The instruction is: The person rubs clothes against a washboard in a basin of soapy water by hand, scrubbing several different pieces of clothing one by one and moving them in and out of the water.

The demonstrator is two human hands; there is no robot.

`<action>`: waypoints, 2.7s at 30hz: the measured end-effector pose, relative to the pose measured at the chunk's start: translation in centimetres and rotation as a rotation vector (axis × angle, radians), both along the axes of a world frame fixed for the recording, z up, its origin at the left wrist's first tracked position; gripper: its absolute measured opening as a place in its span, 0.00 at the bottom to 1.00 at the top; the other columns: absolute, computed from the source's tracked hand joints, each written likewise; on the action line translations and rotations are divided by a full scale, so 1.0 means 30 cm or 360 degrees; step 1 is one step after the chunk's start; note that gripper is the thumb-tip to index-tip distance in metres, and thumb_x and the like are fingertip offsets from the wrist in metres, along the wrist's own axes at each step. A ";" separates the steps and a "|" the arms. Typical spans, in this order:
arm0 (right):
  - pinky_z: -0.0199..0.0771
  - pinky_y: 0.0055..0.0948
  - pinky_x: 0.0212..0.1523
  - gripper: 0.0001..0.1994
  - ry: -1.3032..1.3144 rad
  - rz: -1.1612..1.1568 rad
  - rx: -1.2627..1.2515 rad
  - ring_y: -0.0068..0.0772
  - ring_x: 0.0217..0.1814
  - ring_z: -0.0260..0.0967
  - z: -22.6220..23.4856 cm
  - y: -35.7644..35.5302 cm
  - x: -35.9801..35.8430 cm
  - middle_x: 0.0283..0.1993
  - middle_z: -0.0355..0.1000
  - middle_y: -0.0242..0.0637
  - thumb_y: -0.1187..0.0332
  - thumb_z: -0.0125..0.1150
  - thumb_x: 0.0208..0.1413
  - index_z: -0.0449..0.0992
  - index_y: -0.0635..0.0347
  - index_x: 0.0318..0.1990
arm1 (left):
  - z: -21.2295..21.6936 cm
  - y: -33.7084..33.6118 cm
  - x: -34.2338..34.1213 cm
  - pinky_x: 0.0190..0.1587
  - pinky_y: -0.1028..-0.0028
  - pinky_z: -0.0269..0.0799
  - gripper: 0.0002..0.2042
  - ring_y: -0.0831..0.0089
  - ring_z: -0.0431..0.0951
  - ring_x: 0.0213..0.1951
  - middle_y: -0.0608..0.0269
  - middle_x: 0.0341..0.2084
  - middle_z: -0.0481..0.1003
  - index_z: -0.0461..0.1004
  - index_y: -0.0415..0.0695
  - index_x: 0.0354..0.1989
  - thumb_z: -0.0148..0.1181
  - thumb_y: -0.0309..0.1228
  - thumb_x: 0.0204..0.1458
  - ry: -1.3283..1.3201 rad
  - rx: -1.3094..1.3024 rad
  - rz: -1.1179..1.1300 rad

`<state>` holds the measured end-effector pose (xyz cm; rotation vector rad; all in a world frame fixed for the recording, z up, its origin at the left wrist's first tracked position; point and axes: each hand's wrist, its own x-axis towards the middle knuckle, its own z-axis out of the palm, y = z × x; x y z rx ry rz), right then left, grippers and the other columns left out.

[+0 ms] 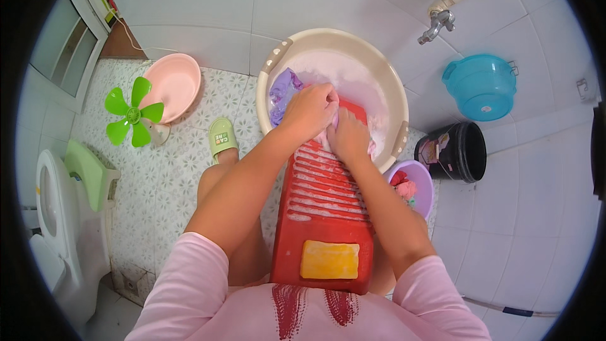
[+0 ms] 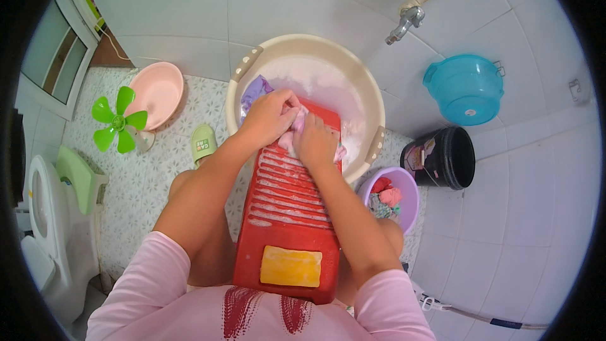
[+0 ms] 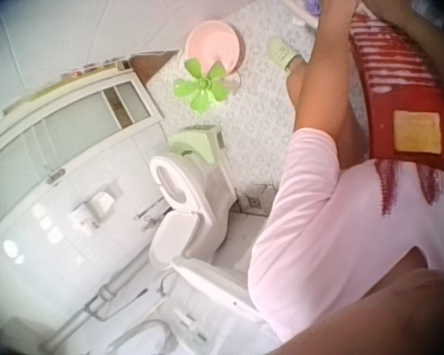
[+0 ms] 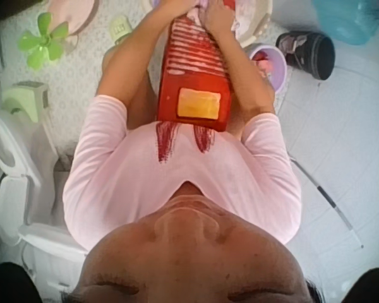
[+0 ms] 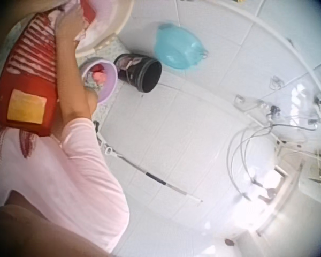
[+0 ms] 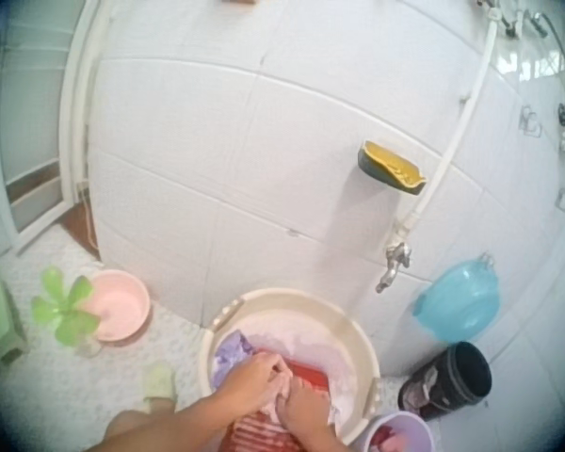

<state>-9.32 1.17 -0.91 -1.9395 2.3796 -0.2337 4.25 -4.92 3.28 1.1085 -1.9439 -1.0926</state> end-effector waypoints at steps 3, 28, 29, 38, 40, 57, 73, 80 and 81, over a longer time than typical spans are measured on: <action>0.66 0.46 0.46 0.17 -0.0113 0.0350 -0.0269 0.51 0.47 0.69 0.099 0.205 0.048 0.43 0.71 0.48 0.69 0.59 0.46 0.68 0.62 0.45 | -0.027 -0.001 0.001 0.36 0.65 0.72 0.06 0.59 0.77 0.32 0.52 0.30 0.76 0.74 0.39 0.33 0.56 0.28 0.49 -0.0016 -0.0094 0.0028; 0.67 0.32 0.55 0.23 -0.1728 0.0181 0.0216 0.34 0.53 0.68 0.049 0.150 -0.346 0.51 0.72 0.43 0.72 0.64 0.47 0.70 0.67 0.53 | -0.130 0.023 -0.071 0.50 0.68 0.66 0.14 0.64 0.70 0.47 0.57 0.42 0.69 0.73 0.43 0.41 0.61 0.38 0.51 -0.0188 -0.0227 -0.0619; 0.68 0.27 0.49 0.18 -0.1607 0.0293 0.0123 0.27 0.46 0.69 0.040 0.164 -0.349 0.45 0.74 0.37 0.65 0.65 0.51 0.74 0.65 0.47 | -0.137 0.021 -0.074 0.46 0.71 0.67 0.13 0.69 0.71 0.43 0.60 0.38 0.71 0.73 0.43 0.38 0.61 0.38 0.51 -0.0158 -0.0116 -0.0559; 0.67 0.21 0.39 0.09 -0.1987 0.0106 0.0296 0.20 0.37 0.68 0.073 0.125 -0.270 0.34 0.73 0.33 0.67 0.59 0.57 0.76 0.65 0.36 | -0.044 0.024 -0.027 0.23 0.81 0.65 0.12 0.83 0.71 0.22 0.71 0.24 0.74 0.75 0.45 0.34 0.56 0.42 0.56 0.0200 0.0944 -0.0056; 0.68 0.22 0.40 0.09 -0.2125 0.0041 0.0461 0.20 0.38 0.67 0.064 0.116 -0.290 0.35 0.73 0.33 0.67 0.59 0.58 0.77 0.65 0.37 | 0.017 0.051 -0.036 0.18 0.82 0.60 0.14 0.85 0.69 0.20 0.72 0.23 0.73 0.75 0.45 0.35 0.56 0.44 0.55 0.0026 0.1133 -0.0027; 0.65 0.27 0.30 0.13 -0.1816 0.0491 0.0419 0.24 0.32 0.64 0.062 0.139 -0.302 0.27 0.69 0.34 0.64 0.70 0.43 0.72 0.62 0.29 | 0.018 0.106 -0.016 0.38 0.75 0.64 0.09 0.75 0.68 0.35 0.64 0.37 0.68 0.71 0.45 0.36 0.61 0.32 0.51 0.0035 0.0367 -0.0395; 0.72 0.31 0.37 0.11 -0.1751 0.0036 -0.0105 0.34 0.35 0.73 0.028 0.082 -0.399 0.33 0.76 0.40 0.64 0.66 0.47 0.77 0.62 0.34 | -0.100 0.093 -0.259 0.40 0.55 0.64 0.08 0.51 0.68 0.43 0.50 0.37 0.66 0.72 0.45 0.34 0.56 0.34 0.50 -0.1106 -0.0959 -0.0138; 0.71 0.36 0.45 0.15 -0.1697 0.0036 -0.0237 0.42 0.43 0.73 0.066 0.133 -0.367 0.38 0.75 0.47 0.60 0.64 0.49 0.76 0.63 0.36 | -0.013 0.355 -0.111 0.27 0.60 0.69 0.11 0.55 0.73 0.27 0.53 0.27 0.66 0.68 0.44 0.28 0.63 0.35 0.40 -0.0560 -0.0944 -0.0497; 0.71 0.33 0.43 0.13 -0.1692 0.0092 -0.0196 0.36 0.41 0.72 0.089 0.139 -0.352 0.37 0.75 0.44 0.63 0.63 0.50 0.75 0.64 0.37 | -0.040 0.327 -0.096 0.27 0.59 0.69 0.12 0.53 0.73 0.27 0.54 0.27 0.66 0.68 0.44 0.27 0.64 0.34 0.39 -0.0633 -0.0909 -0.0403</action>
